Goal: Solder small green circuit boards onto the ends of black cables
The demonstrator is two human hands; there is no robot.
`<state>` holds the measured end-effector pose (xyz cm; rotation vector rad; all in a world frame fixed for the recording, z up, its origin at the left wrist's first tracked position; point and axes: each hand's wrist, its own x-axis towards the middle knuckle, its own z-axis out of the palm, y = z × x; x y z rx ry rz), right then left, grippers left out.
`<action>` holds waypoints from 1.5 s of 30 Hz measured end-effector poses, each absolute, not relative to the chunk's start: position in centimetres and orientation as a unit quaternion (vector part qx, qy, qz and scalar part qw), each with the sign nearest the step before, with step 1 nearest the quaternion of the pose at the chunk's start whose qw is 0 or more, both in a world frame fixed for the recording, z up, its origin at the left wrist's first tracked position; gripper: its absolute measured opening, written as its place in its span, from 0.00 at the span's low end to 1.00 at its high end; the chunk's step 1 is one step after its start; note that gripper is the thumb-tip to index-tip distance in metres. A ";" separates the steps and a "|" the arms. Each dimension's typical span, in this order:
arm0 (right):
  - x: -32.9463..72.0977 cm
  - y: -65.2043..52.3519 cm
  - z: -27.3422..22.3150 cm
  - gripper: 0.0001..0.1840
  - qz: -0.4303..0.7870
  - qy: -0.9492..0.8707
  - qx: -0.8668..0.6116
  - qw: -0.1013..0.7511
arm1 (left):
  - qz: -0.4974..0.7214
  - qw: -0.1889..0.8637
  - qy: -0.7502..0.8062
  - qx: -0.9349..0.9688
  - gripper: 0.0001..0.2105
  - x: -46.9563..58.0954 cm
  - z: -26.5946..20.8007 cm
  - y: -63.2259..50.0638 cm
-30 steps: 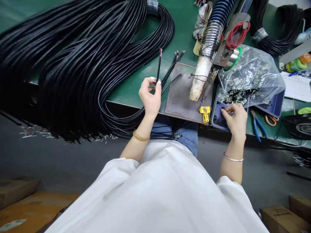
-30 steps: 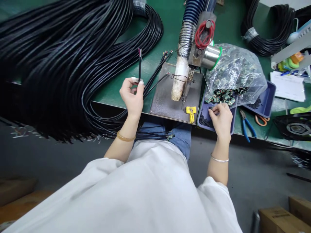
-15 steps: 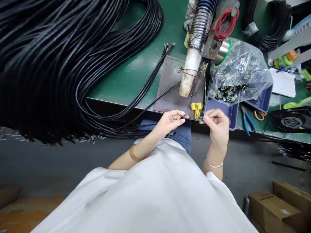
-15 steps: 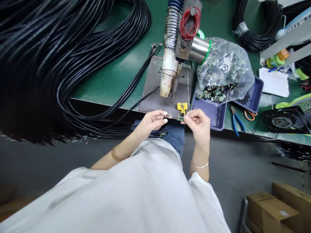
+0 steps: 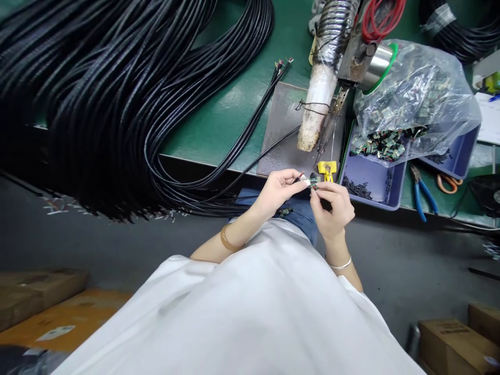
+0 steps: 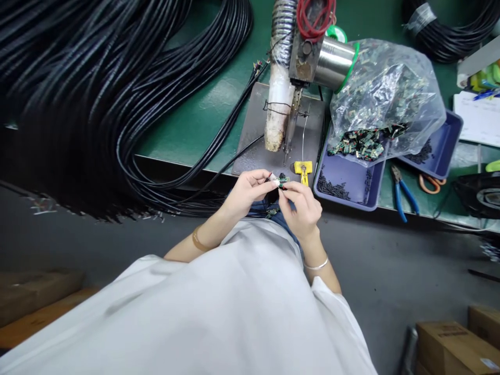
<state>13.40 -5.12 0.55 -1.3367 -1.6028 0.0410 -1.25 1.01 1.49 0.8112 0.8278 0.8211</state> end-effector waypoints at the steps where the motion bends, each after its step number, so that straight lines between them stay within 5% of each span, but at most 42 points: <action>1: 13.3 -5.2 0.2 0.09 0.016 -0.674 -0.549 0.494 | 0.373 0.763 0.377 0.370 0.18 -1.3 1.5 1.1; 9: 13.5 -4.9 0.8 0.09 -0.014 -0.607 -0.583 0.540 | 0.390 0.746 0.385 0.378 0.18 -1.2 1.1 0.8; 14: 13.6 -4.7 2.8 0.01 0.150 -0.529 -0.605 0.576 | 0.385 0.713 0.380 0.445 0.16 -1.3 1.1 0.6; 23: 14.1 -4.2 3.0 0.06 0.342 -0.494 -0.594 0.535 | 0.318 0.717 0.345 0.516 0.11 -1.7 1.4 0.3; 28: 13.5 -4.9 3.4 0.03 0.227 -0.481 -0.605 0.592 | 0.357 0.699 0.362 0.503 0.11 -1.6 1.2 0.3; 38: 13.3 -5.1 2.6 0.06 0.108 -0.603 -0.570 0.547 | 0.409 0.645 0.379 0.523 0.11 -1.3 0.3 0.3; 45: 13.6 -4.9 2.1 0.01 0.200 -0.518 -0.598 0.577 | 0.428 0.695 0.371 0.442 0.11 -1.2 0.8 0.7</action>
